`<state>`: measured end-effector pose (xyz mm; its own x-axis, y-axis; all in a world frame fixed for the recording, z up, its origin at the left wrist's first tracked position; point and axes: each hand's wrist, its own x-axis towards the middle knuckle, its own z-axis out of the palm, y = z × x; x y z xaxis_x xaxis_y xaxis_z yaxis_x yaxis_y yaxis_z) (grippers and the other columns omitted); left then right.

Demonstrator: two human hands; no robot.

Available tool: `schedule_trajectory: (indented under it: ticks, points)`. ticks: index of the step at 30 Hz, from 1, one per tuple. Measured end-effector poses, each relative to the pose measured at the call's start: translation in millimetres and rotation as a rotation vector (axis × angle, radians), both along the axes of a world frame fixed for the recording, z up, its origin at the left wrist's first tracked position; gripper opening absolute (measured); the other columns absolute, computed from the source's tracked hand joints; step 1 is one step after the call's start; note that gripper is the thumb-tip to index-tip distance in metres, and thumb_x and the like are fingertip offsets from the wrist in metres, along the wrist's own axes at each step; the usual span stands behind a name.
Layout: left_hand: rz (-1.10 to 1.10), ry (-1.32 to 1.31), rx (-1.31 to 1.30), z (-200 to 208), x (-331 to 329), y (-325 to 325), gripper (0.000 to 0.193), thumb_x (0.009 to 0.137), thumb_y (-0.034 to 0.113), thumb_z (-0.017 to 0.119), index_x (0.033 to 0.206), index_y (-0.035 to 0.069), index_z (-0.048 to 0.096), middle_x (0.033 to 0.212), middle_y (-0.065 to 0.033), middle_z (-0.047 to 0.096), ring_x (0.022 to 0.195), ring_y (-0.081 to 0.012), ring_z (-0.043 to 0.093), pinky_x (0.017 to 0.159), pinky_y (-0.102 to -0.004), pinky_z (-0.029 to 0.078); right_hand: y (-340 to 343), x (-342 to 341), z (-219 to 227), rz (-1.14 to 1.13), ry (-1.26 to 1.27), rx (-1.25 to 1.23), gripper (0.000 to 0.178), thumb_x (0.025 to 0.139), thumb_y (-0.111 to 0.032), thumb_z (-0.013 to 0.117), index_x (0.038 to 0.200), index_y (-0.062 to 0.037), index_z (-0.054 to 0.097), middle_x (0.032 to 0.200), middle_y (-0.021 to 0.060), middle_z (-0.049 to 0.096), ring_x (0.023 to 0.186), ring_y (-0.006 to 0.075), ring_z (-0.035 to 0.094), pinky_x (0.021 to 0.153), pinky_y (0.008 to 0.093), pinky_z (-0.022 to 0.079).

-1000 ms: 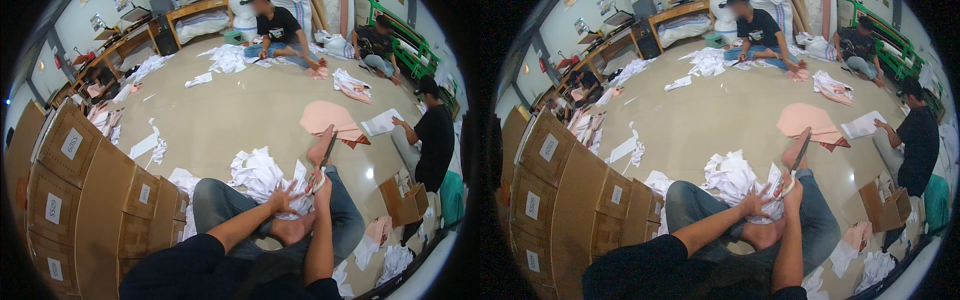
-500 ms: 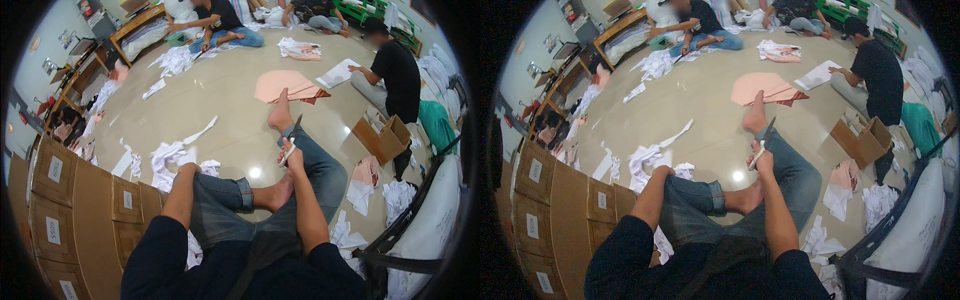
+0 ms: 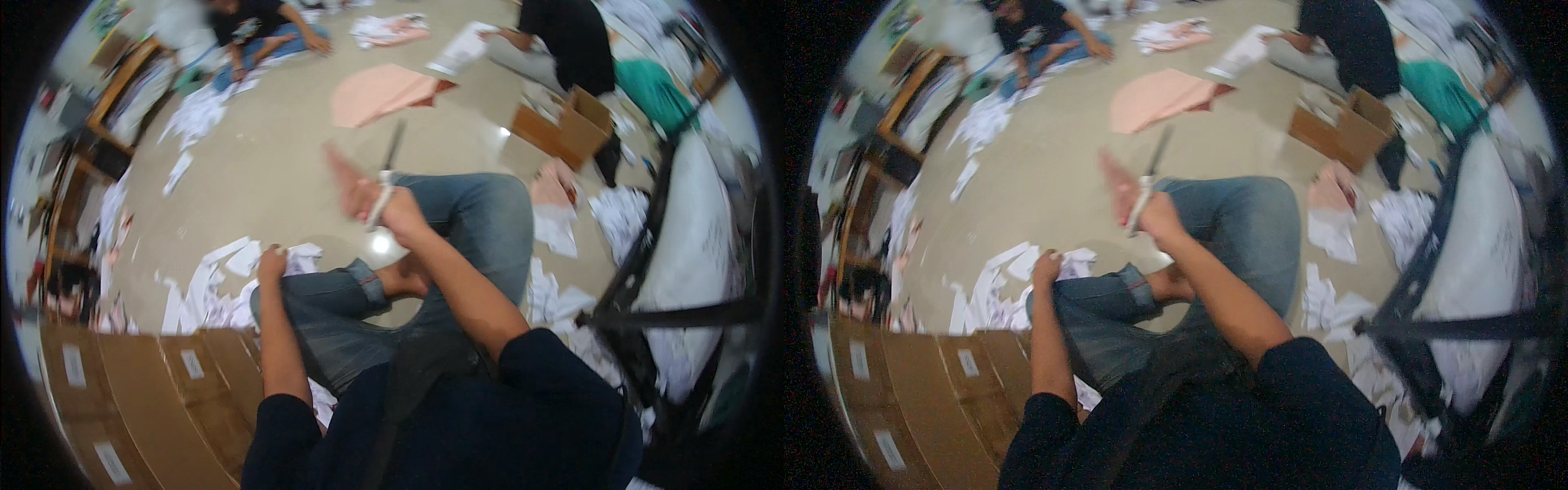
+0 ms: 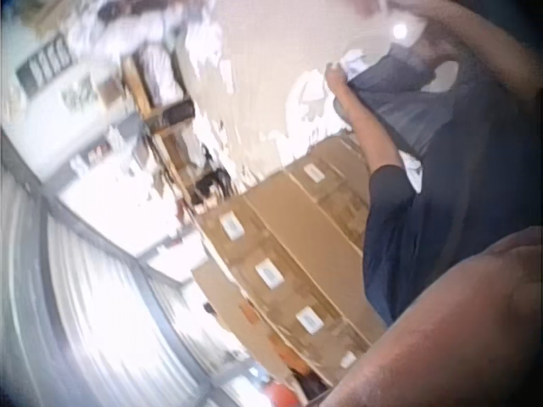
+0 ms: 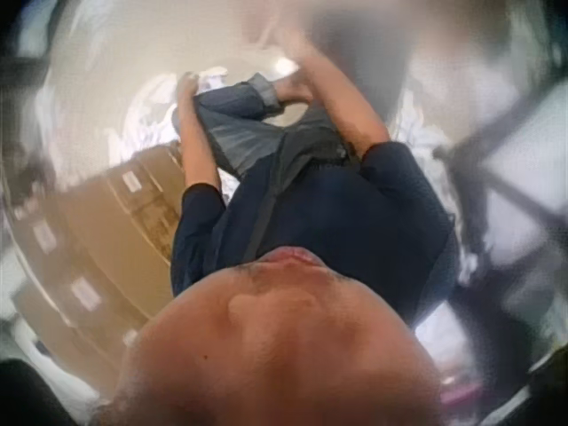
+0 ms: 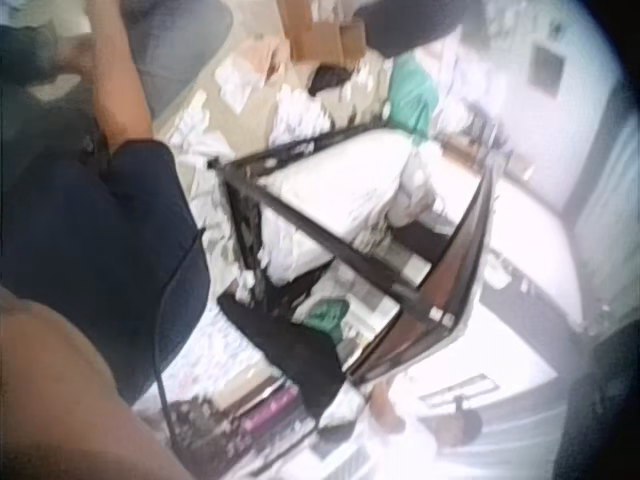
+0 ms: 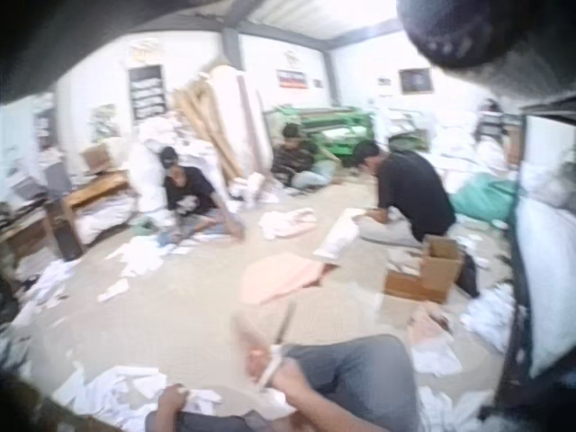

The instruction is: The person sits on the floor and uses scissors to cut a large piece of peach-colored fabric, following a white paper pattern placed on top. They repeatedly trim the fabric edges, adjust the material, and remove excess scraps while other workers perform similar tasks nearby.

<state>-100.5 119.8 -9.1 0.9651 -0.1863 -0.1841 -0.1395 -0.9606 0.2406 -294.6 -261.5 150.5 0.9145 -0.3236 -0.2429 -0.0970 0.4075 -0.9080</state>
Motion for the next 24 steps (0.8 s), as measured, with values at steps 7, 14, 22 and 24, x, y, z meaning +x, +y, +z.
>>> schedule_trajectory:
  ticks: [7, 14, 22, 24]
  points:
    - [0.127, -0.126, -0.411, 9.5, 4.0, -8.0, 0.067, 0.12, 0.047, 0.046, 0.162, -0.006, 0.051, 0.155, -0.0381, 0.061, 0.144, -0.0522, 0.059, 0.123, -0.0547, 0.045, 9.2, 13.8, -29.5, 0.127, 0.155, 0.004, 0.035, 0.106, -0.028, 0.081, 0.085, -0.0012, 0.074, 0.073, 0.0087, 0.074, 0.062, 0.0176, 0.071, 0.059, 0.0349, 0.056]
    - [-0.176, 0.01, -0.465, 3.0, 23.9, -99.7, 0.074, 0.12, 0.048, 0.048, 0.175, 0.001, 0.034, 0.178, -0.0341, 0.034, 0.166, -0.0544, 0.03, 0.136, -0.0639, 0.024, -11.8, 49.7, -76.7, 0.161, 0.244, 0.061, 0.028, 0.108, -0.024, 0.078, 0.094, -0.0007, 0.074, 0.077, 0.0072, 0.073, 0.068, 0.0184, 0.073, 0.062, 0.0358, 0.057]
    - [0.072, -0.055, -0.125, 0.2, -19.9, -205.6, 0.093, 0.096, 0.051, 0.081, 0.172, 0.008, 0.046, 0.176, -0.0514, -0.005, 0.155, -0.0767, 0.026, 0.115, -0.0814, 0.041, -31.7, 55.6, -65.9, -0.005, 0.314, 0.185, 0.026, 0.106, -0.021, 0.08, 0.098, 0.0026, 0.073, 0.084, 0.0114, 0.074, 0.069, 0.0221, 0.073, 0.064, 0.0394, 0.059]
    - [0.039, -0.091, -0.141, 6.7, -18.7, -200.9, 0.093, 0.096, 0.051, 0.081, 0.172, 0.009, 0.046, 0.176, -0.0508, -0.004, 0.154, -0.0765, 0.027, 0.115, -0.0816, 0.04, -57.0, 65.4, -66.1, -0.021, 0.334, 0.213, 0.024, 0.106, -0.021, 0.08, 0.098, 0.0003, 0.072, 0.08, 0.0108, 0.073, 0.067, 0.0237, 0.072, 0.062, 0.0399, 0.058]
